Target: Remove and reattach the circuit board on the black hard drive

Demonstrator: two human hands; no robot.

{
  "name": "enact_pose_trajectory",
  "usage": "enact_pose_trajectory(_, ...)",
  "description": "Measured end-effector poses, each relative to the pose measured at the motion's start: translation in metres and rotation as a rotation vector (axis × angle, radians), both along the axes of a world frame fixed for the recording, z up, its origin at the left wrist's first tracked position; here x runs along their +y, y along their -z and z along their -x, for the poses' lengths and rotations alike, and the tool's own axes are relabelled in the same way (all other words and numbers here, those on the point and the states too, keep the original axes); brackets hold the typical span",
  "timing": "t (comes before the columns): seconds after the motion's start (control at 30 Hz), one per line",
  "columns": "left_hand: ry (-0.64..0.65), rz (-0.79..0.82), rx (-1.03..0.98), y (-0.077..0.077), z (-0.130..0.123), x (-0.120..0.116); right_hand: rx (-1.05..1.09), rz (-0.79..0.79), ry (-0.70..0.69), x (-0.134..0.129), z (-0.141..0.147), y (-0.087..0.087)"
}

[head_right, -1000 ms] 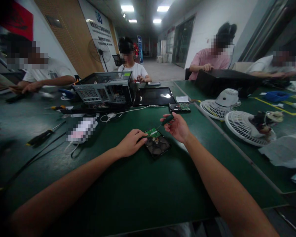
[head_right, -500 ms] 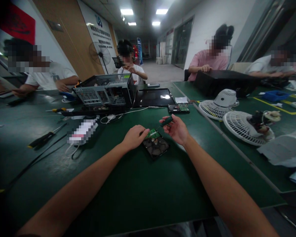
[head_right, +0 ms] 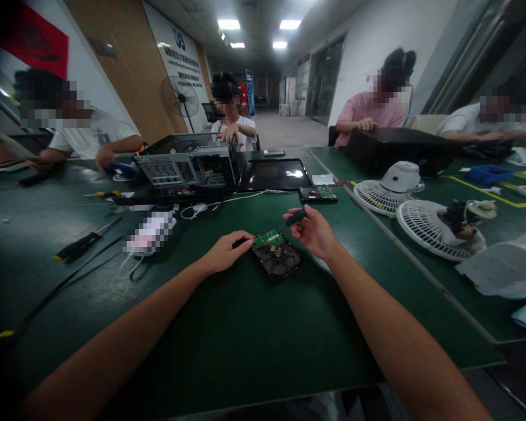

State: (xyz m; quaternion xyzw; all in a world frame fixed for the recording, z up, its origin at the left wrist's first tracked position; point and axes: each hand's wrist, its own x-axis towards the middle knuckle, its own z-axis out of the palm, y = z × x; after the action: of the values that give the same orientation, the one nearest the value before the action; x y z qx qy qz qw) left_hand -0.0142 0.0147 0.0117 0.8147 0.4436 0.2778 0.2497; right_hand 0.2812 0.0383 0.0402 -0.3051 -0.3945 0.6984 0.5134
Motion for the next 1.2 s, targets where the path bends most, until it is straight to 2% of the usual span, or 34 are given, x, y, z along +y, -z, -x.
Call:
enact_pose_trajectory(0.13,-0.005,0.001,-0.016,0.006,0.008,-0.009,-0.014,-0.004,0.004,-0.002,0.001,-0.002)
enact_pose_trajectory(0.37,-0.036,-0.079,0.002,0.011,0.001,-0.011,-0.030,-0.024,0.013,-0.001,0.002,-0.002)
enact_pose_trajectory(0.6,-0.023,-0.126,0.063,0.008,-0.001,-0.014,-0.078,-0.047,0.041,0.003,0.008,-0.002)
enact_pose_trajectory(0.77,-0.002,-0.121,0.059,0.008,0.002,-0.011,-0.096,-0.101,0.065,0.002,0.015,-0.004)
enact_pose_trajectory(1.2,0.018,-0.114,0.059,0.008,0.004,-0.012,-0.111,-0.113,0.096,0.001,0.019,-0.008)
